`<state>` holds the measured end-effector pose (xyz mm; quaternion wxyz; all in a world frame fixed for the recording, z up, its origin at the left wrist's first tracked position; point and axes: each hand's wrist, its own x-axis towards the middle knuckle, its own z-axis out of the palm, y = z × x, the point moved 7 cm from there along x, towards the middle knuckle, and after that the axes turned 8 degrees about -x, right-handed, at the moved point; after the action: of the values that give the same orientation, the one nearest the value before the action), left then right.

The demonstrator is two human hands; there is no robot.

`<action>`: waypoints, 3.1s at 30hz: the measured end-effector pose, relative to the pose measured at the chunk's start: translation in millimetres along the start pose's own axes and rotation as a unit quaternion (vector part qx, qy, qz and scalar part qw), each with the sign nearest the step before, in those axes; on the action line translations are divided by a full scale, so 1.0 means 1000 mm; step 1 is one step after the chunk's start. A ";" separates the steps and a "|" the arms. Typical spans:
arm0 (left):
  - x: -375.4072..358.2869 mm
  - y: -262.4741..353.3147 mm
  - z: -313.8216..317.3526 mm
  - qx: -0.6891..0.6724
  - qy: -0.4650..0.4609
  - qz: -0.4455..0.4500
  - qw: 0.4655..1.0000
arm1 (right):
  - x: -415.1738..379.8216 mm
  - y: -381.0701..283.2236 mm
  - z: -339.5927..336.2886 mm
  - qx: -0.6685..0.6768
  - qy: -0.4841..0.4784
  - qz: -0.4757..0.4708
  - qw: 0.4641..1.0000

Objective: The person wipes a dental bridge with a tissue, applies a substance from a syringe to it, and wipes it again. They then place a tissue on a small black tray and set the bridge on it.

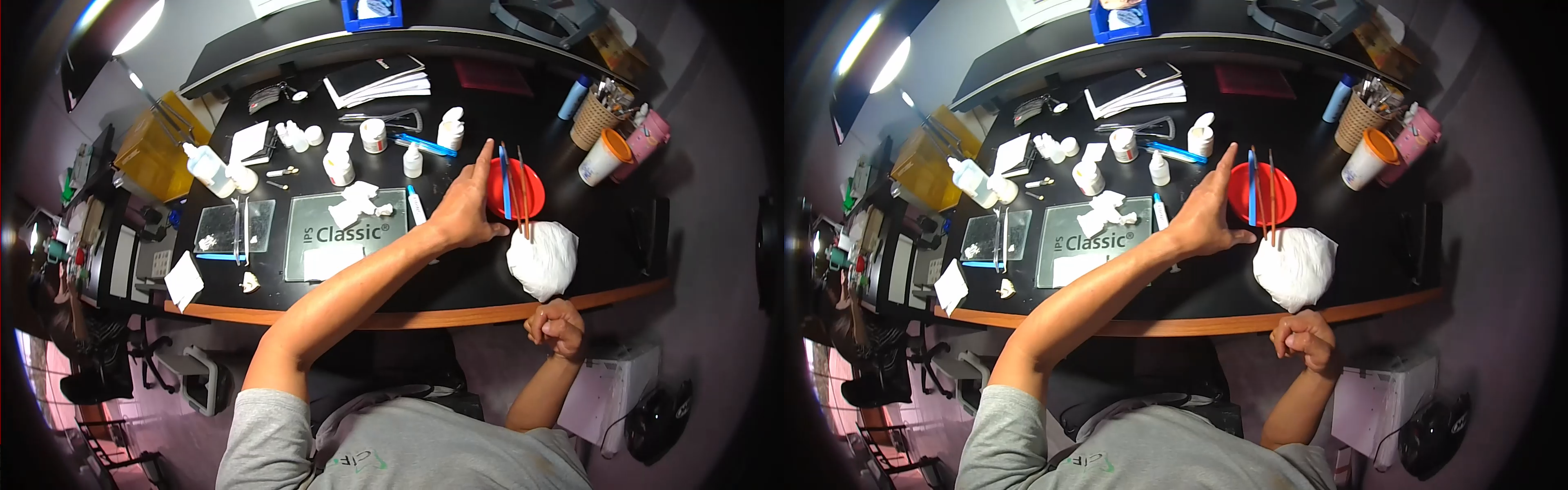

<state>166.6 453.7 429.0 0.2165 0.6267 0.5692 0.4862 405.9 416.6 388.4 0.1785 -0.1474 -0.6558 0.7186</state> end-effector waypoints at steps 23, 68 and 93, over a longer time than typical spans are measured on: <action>0.072 -0.021 0.030 0.011 0.006 -0.077 0.997 | 0.004 -0.005 0.001 -0.084 -0.043 0.043 0.995; 0.099 -0.085 -0.114 0.407 -0.232 -0.102 0.878 | 0.001 -0.003 0.007 -0.075 -0.029 0.109 0.991; 0.112 -0.091 -0.136 0.525 -0.213 -0.121 0.815 | 0.002 0.000 0.004 -0.050 -0.037 0.115 0.991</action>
<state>-9.4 542.3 453.8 0.0275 0.6589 0.7492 -0.0618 401.7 413.7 388.7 0.0629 -0.2036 -0.6759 0.7056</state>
